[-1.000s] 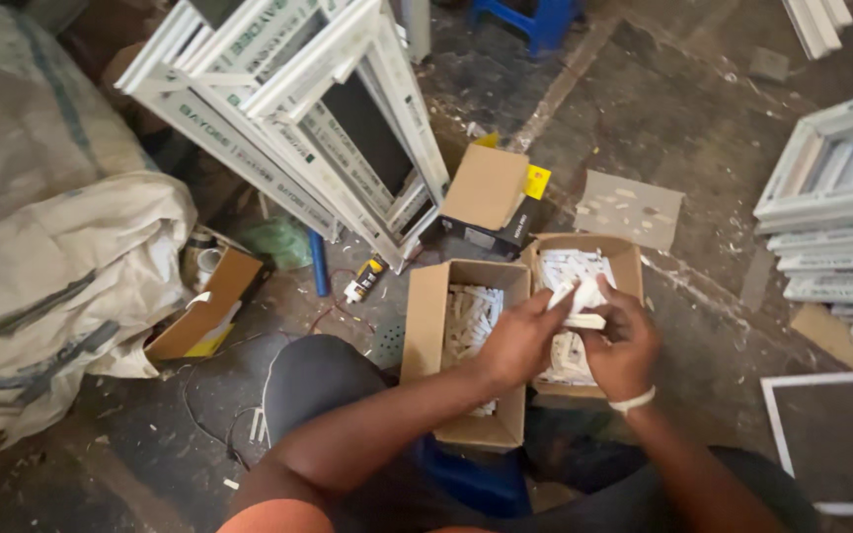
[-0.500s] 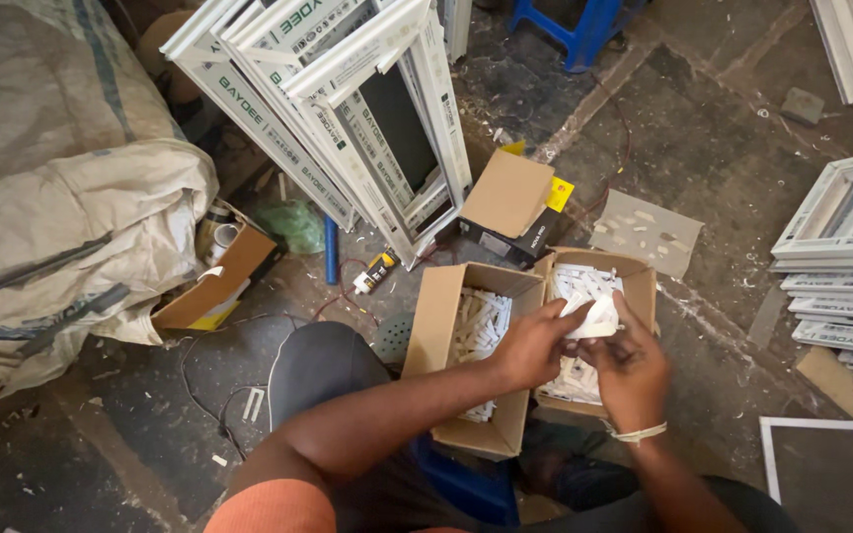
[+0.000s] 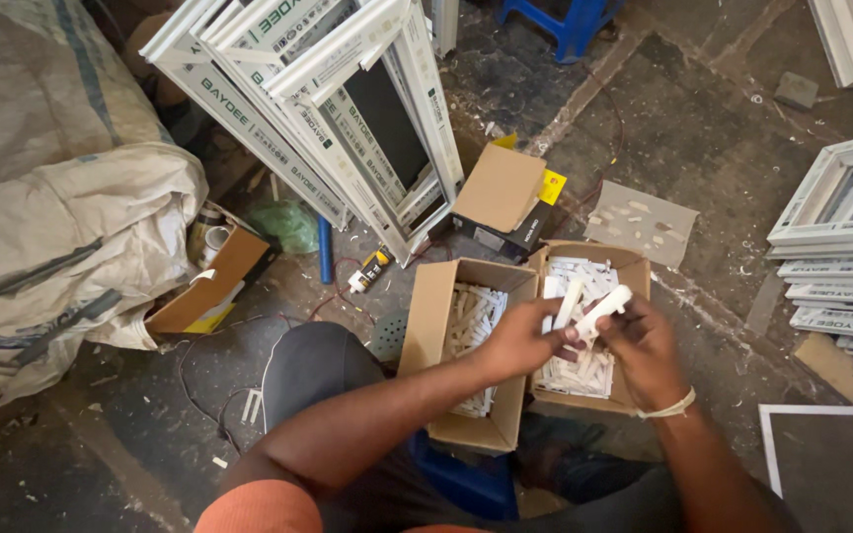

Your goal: The person sits on a low stool and repeatedly picks small white plastic pieces from one cardboard box, separates them by hand, and places them into a second box. The hands handle the pieces one at a time or in small groups, moving them between the two boxes without using tools.

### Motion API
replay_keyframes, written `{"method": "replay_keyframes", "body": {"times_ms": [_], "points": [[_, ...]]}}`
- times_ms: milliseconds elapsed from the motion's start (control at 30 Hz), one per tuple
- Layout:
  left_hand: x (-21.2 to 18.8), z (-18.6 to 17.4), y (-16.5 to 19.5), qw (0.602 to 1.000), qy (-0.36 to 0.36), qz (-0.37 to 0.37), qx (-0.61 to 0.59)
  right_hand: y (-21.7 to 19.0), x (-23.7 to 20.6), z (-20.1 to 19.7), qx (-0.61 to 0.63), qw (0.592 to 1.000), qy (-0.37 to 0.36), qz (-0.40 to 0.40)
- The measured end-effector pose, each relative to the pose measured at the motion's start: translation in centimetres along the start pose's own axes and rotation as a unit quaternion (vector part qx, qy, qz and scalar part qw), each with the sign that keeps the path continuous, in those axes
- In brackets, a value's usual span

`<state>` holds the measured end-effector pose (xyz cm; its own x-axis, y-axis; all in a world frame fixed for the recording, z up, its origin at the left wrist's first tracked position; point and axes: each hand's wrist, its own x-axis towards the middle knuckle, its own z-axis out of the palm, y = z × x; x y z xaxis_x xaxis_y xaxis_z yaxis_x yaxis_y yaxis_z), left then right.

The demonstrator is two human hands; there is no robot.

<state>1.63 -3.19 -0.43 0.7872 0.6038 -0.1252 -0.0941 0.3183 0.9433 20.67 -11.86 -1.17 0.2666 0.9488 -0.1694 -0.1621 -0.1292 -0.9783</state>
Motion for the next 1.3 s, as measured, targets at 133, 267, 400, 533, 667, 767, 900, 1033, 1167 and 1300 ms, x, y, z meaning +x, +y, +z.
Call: {"method": "replay_keyframes", "body": {"times_ms": [133,267,400,533,667,767,900,1033,1167,1300], "points": [[0.6,-0.8,-1.4,0.976,0.081,0.078,0.186,0.3,0.2,0.2,-0.019,0.996,0.066,-0.064],[0.2,-0.6,-0.7,0.976,0.088,0.104,0.173,0.0,-0.1,0.8,-0.074,0.988,0.109,-0.084],[-0.5,-0.1,1.3,0.968,0.087,0.086,0.221,-0.1,-0.3,1.6,-0.017,0.99,0.114,-0.084],[-0.8,0.0,2.7,0.937,0.121,0.127,0.303,0.2,-0.3,2.1,0.097,0.988,0.063,-0.1],[-0.9,-0.3,2.7,0.888,0.097,0.186,0.41,1.2,-0.2,1.8,0.133,0.983,0.091,-0.088],[-0.8,-0.3,2.2,0.888,0.092,0.238,0.384,2.1,0.0,1.5,0.178,0.977,0.096,-0.071],[-0.1,-0.4,0.9,0.895,0.12,0.238,0.357,1.8,0.1,0.9,0.124,0.981,0.117,-0.089],[1.7,-2.1,-0.3,0.915,0.147,0.163,0.338,-1.0,-1.2,0.7,-0.084,0.969,0.142,-0.185],[3.3,-4.4,-0.4,0.936,0.249,0.178,0.174,-2.8,-3.2,2.8,-0.062,0.959,0.129,-0.243],[3.4,-5.9,0.3,0.98,0.169,0.093,-0.039,-1.8,-1.8,4.2,-0.179,0.979,-0.041,-0.09]]}}
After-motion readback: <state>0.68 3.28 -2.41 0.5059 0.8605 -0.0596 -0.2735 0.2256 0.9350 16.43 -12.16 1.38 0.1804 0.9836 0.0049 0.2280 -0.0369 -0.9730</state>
